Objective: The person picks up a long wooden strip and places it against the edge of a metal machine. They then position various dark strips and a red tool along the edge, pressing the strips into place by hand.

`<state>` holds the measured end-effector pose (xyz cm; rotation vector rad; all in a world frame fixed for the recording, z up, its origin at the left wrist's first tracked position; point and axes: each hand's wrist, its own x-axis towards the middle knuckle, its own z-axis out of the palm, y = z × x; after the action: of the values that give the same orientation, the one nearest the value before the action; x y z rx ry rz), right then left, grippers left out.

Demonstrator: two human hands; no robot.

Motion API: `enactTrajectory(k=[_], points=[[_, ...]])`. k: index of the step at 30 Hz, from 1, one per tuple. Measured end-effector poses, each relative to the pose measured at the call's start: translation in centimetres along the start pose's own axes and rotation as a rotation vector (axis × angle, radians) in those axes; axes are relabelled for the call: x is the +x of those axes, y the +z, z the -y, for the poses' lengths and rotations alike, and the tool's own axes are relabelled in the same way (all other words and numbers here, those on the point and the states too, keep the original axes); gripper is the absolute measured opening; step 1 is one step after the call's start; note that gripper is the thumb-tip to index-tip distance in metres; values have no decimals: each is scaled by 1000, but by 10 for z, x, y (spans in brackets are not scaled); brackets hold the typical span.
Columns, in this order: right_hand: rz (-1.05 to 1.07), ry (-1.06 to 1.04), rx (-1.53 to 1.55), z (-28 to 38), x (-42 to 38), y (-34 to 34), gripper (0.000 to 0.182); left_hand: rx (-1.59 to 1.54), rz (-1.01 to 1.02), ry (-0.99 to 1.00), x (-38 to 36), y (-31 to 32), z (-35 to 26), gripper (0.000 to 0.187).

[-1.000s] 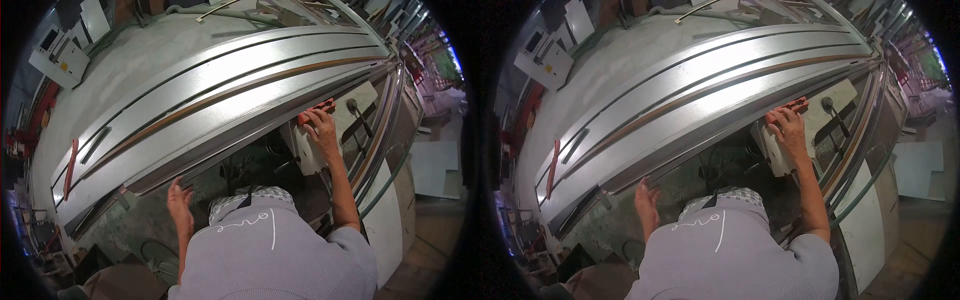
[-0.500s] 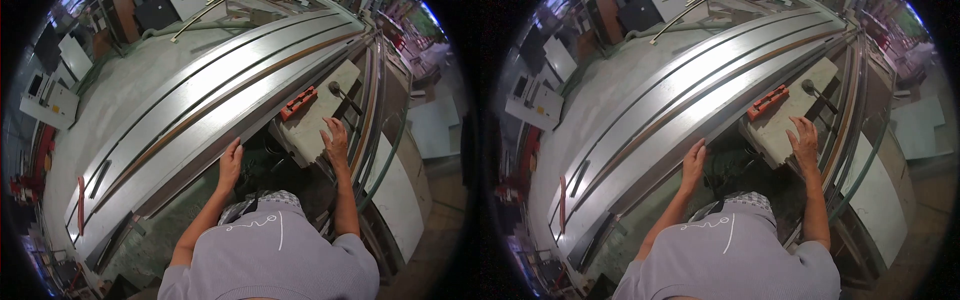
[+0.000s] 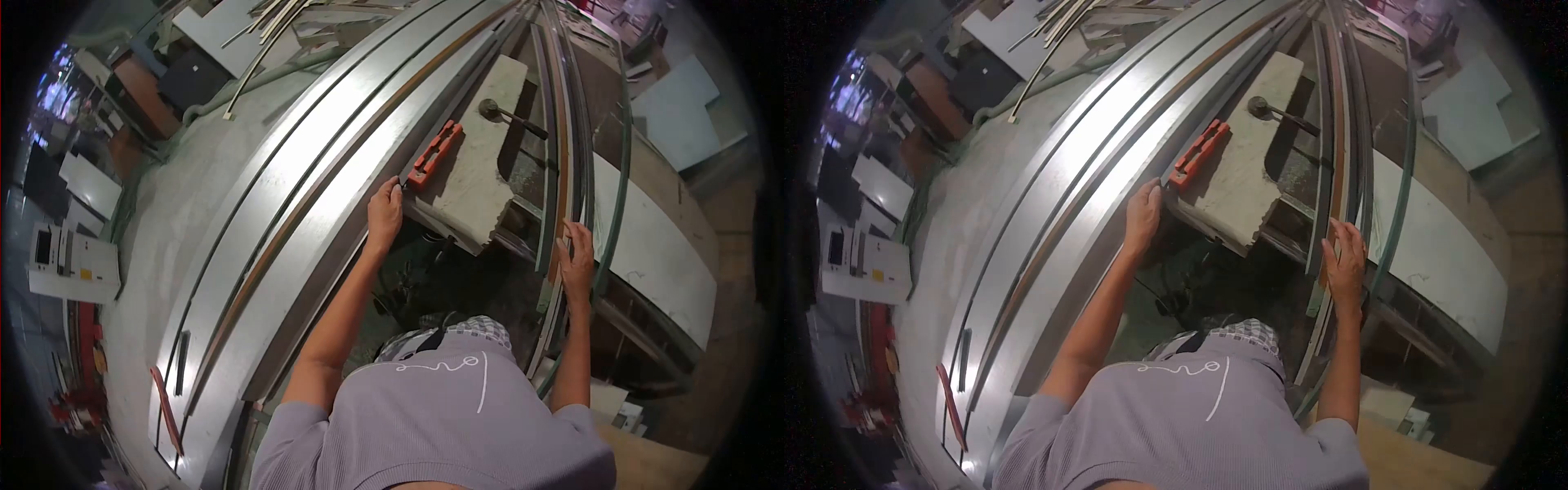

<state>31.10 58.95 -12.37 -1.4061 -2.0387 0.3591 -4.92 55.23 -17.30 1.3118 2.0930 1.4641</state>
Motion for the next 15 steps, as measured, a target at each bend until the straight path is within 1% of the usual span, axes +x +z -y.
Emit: enactTrajectory(k=[1,3,5,7,15], points=[[-10,15,-1,-4,-5,-4,34,0,15,9,7,-1,-3,34],[-42,33,50,-11,-15,-11,34,123,148,-57,20,-6,-9,33],[-63,56,42,-16,-28,-19,33,161,185,-25,32,-7,-20,32],[-84,100,13,-23,-35,-23,33,234,266,6,51,-5,-22,31],[-134,181,59,-27,-59,-32,31,137,339,-30,94,32,-3,28]])
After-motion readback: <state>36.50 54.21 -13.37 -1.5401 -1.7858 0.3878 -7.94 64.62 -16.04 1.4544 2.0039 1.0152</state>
